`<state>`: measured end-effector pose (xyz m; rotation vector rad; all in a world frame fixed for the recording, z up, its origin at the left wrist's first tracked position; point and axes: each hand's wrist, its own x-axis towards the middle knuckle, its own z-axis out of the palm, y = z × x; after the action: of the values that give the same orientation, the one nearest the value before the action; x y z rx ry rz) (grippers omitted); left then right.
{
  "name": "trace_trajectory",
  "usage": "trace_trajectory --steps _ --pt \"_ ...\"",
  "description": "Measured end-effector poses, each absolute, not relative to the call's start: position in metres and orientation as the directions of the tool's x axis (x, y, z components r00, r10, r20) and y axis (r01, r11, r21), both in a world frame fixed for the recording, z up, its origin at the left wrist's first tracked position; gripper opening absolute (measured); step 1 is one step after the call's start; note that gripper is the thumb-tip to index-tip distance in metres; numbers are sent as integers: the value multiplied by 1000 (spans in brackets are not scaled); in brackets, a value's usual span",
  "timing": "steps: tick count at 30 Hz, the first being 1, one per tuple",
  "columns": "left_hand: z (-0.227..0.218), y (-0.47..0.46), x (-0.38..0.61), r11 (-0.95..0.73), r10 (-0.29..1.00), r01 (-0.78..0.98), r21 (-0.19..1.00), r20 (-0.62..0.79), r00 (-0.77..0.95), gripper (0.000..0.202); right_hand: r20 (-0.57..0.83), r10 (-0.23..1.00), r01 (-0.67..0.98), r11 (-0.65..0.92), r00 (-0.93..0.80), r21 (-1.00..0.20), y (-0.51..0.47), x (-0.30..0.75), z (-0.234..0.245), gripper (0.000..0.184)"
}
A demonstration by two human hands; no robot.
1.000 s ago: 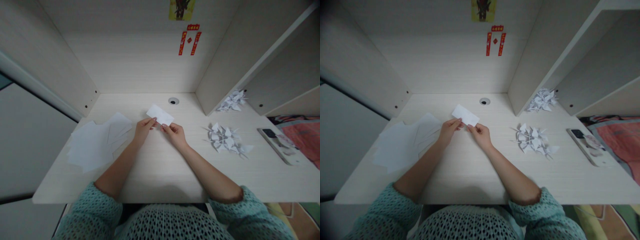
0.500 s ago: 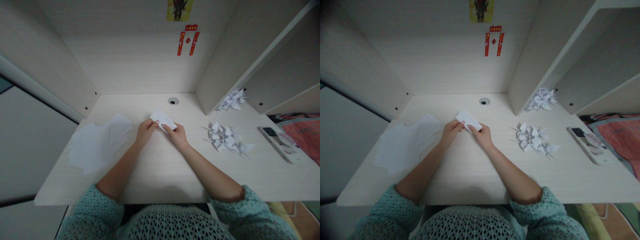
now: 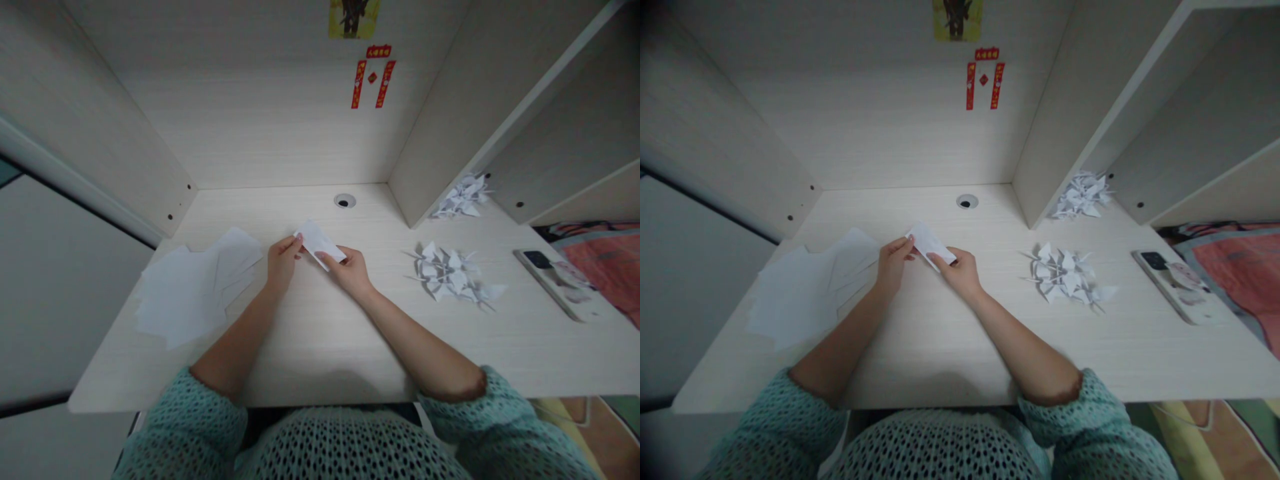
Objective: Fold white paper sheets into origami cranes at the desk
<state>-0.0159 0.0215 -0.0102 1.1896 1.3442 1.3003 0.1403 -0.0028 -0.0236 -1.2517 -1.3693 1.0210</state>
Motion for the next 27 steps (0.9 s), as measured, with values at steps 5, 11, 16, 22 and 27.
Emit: trace_trajectory --steps 5,11,16,22,27 --pt "1 26 -32 -75 926 94 993 104 -364 45 100 994 162 93 39 -982 0 143 -28 36" --pt "18 12 -25 -464 822 566 681 569 -12 29 148 989 239 150 -24 -959 0 143 -31 32" --pt "9 14 -26 -495 810 680 541 570 136 21 235 972 323 228 -18 -919 -2 143 -31 33" --pt "5 17 -28 -455 842 669 587 528 109 21 183 982 177 171 55 -969 1 142 -28 33" --pt "9 13 -20 -391 902 571 722 424 81 22 78 991 12 77 106 -997 6 143 -26 35"
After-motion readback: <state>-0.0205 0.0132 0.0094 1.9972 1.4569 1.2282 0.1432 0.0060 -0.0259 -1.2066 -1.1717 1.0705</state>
